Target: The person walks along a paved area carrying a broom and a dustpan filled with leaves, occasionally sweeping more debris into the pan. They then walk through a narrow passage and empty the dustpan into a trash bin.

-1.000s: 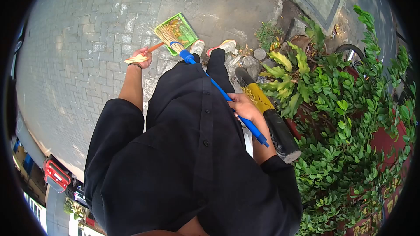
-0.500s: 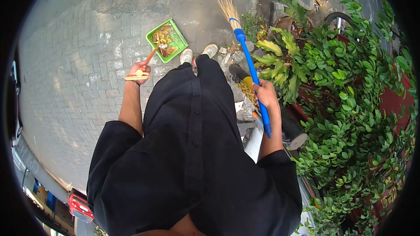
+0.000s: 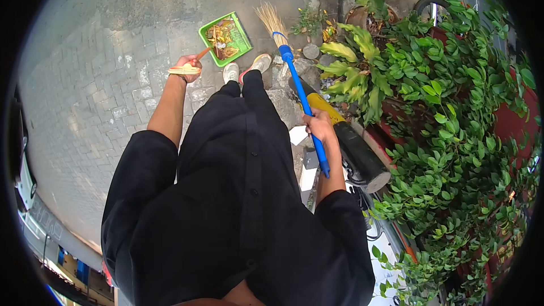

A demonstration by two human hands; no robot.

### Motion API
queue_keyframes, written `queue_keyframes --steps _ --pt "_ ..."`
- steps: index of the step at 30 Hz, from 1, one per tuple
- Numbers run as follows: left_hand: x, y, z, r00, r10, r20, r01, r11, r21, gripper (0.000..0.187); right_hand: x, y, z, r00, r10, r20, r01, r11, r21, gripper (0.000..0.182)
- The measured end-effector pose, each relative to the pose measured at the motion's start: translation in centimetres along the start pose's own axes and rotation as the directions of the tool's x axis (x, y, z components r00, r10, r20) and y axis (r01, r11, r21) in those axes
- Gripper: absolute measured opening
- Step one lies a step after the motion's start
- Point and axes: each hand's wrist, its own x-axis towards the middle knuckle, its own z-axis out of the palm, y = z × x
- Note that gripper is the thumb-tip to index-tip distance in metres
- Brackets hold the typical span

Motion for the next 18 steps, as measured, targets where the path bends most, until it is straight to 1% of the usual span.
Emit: queue_keyframes --steps 1,3,4,6,9,11,12,15,17,18 --pt "0.9 0.5 0.2 1.000 0.002 -0.013 -0.002 1.000 0.005 0.013 -1.7 -0.4 -0.6 0.998 0.018 0.057 -0.025 0.993 0.113 0.009" --pt "1.7 0.7 0.6 0.999 0.009 -0.039 -0.009 1.000 0.008 0.013 -3.7 -0.8 -1.2 0.997 0.025 0.074 -0.039 0.981 0.192 0.009" --pt "1.6 0.8 0.8 1.000 0.023 -0.022 -0.023 0.999 0.025 0.014 -3.8 -0.6 -1.5 0.998 0.022 0.052 -0.032 0.982 0.186 0.010" --pt "1.2 0.7 1.3 0.998 0.039 -0.048 -0.038 0.999 0.011 0.014 -3.3 -0.4 -1.9 1.000 0.009 0.010 -0.010 0.984 0.176 0.013" --pt "0.7 0.6 1.4 0.997 0.061 -0.055 -0.062 0.998 -0.012 0.014 0.6 0.6 -1.6 0.986 -0.069 -0.153 0.065 0.997 -0.032 0.010" --pt "1.0 0.2 0.8 0.996 0.057 -0.061 -0.058 0.998 -0.018 0.014 4.7 1.5 -1.3 0.974 -0.089 -0.210 0.048 0.980 -0.195 0.012" --pt "0.9 -0.2 0.6 0.996 0.052 -0.066 -0.053 0.998 -0.018 0.014 5.2 1.1 -0.8 0.966 -0.101 -0.237 0.033 0.961 -0.275 0.013" --pt "1.1 -0.2 0.8 0.997 0.047 -0.063 -0.048 0.999 -0.004 0.014 4.6 0.5 0.8 0.991 -0.095 -0.097 0.061 0.950 -0.305 0.017" --pt "1.9 -0.3 0.2 0.997 0.046 -0.057 -0.045 0.999 0.004 0.014 3.3 1.2 1.5 0.997 -0.070 -0.032 0.063 0.982 -0.179 0.015" --pt "1.1 -0.6 0.9 0.996 0.057 -0.071 -0.058 0.998 -0.011 0.014 1.4 0.1 1.7 0.998 -0.062 0.003 0.062 0.991 -0.120 0.014"
